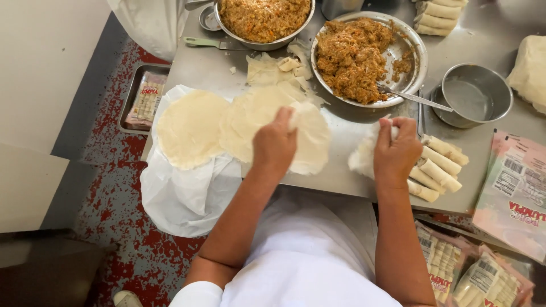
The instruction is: The person prepares spring rolls by placing a filling onto wrappers, rolling them into cylinders, and placing them into plastic packaging.
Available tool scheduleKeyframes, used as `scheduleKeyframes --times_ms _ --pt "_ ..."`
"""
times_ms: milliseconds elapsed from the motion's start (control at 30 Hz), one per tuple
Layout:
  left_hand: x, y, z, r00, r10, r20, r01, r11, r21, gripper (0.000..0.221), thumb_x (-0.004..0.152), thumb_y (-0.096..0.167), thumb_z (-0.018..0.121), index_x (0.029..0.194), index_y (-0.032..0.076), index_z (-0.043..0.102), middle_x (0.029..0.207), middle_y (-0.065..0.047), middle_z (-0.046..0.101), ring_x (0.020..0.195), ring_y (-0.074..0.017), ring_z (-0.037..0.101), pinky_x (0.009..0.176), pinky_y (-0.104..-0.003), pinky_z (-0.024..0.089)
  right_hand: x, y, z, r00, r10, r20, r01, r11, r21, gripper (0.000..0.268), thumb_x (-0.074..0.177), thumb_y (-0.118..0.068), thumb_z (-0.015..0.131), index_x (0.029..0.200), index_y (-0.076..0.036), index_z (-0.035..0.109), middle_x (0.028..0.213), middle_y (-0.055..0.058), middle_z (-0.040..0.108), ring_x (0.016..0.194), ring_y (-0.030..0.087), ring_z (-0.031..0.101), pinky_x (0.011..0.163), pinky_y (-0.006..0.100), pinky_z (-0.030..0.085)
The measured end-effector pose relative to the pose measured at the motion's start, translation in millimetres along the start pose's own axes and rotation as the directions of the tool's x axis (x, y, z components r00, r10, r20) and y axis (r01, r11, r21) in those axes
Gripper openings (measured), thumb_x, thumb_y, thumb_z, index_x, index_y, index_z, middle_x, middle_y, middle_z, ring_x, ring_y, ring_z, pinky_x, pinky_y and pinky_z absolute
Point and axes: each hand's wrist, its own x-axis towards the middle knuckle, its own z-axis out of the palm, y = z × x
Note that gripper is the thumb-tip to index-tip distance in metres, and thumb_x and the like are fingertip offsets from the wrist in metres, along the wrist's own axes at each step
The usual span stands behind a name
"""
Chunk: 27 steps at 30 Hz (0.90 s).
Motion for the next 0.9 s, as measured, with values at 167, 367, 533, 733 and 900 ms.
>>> scheduleKeyframes --times_ms 167,367,533,733,900 --pt "28.6 -50.9 -28.4 0.988 0.001 -0.153 0.022 0.989 0.147 0.045 0.092 0.027 0.067 0.131 0.010 0.054 0.108 -0.026 0.070 0.095 -0.0492 0.070 0.080 -0.061 0.056 4.4 10.3 -23.2 0.992 0.115 0.044 -0.122 0.972 0.199 0.025 0.109 -0.028 0.078 0.110 -0.007 0.064 0.083 0.019 0.067 0.080 0.039 0.068 0.074 0.045 0.052" --pt "16.0 13.8 -2.8 0.907 0.396 -0.143 -0.415 0.899 -0.140 0.084 0.083 0.042 0.083 0.147 -0.003 0.049 0.141 -0.031 0.055 0.135 -0.0497 0.049 0.114 -0.059 0.037 10.5 -66.0 -67.7 0.839 0.275 0.469 -0.506 0.711 0.489 0.023 0.100 -0.027 0.078 0.113 -0.012 0.065 0.085 -0.001 0.066 0.078 0.008 0.061 0.077 0.025 0.052" --pt "3.0 36.2 48.1 0.873 0.364 0.325 0.036 0.617 -0.786 0.041 0.087 0.041 0.080 0.118 0.015 0.073 0.092 -0.005 0.076 0.094 -0.0218 0.075 0.090 -0.040 0.059 3.9 -56.8 -80.8 0.757 0.312 0.574 -0.627 0.593 0.505 0.021 0.094 -0.017 0.080 0.109 -0.011 0.066 0.083 -0.003 0.066 0.075 0.003 0.060 0.076 0.021 0.054" --pt "22.5 -7.3 103.5 0.951 0.182 0.248 -0.063 0.904 -0.422 0.018 0.088 0.039 0.078 0.101 0.027 0.074 0.085 0.003 0.078 0.090 -0.0194 0.077 0.081 -0.035 0.060 -6.2 10.4 -69.9 0.796 0.319 0.514 -0.519 0.796 0.310 0.017 0.097 -0.014 0.080 0.110 -0.009 0.071 0.086 0.002 0.068 0.073 0.007 0.058 0.072 0.024 0.051" --pt "39.7 16.3 77.4 0.921 0.387 -0.057 -0.350 0.752 -0.558 0.006 0.093 0.021 0.075 0.098 0.020 0.072 0.090 -0.001 0.069 0.092 -0.0243 0.072 0.082 -0.036 0.058 13.6 -24.3 -84.1 0.962 0.099 0.253 -0.194 0.903 0.383 0.012 0.105 -0.001 0.075 0.117 -0.001 0.074 0.090 0.015 0.071 0.084 0.021 0.069 0.084 0.037 0.056"
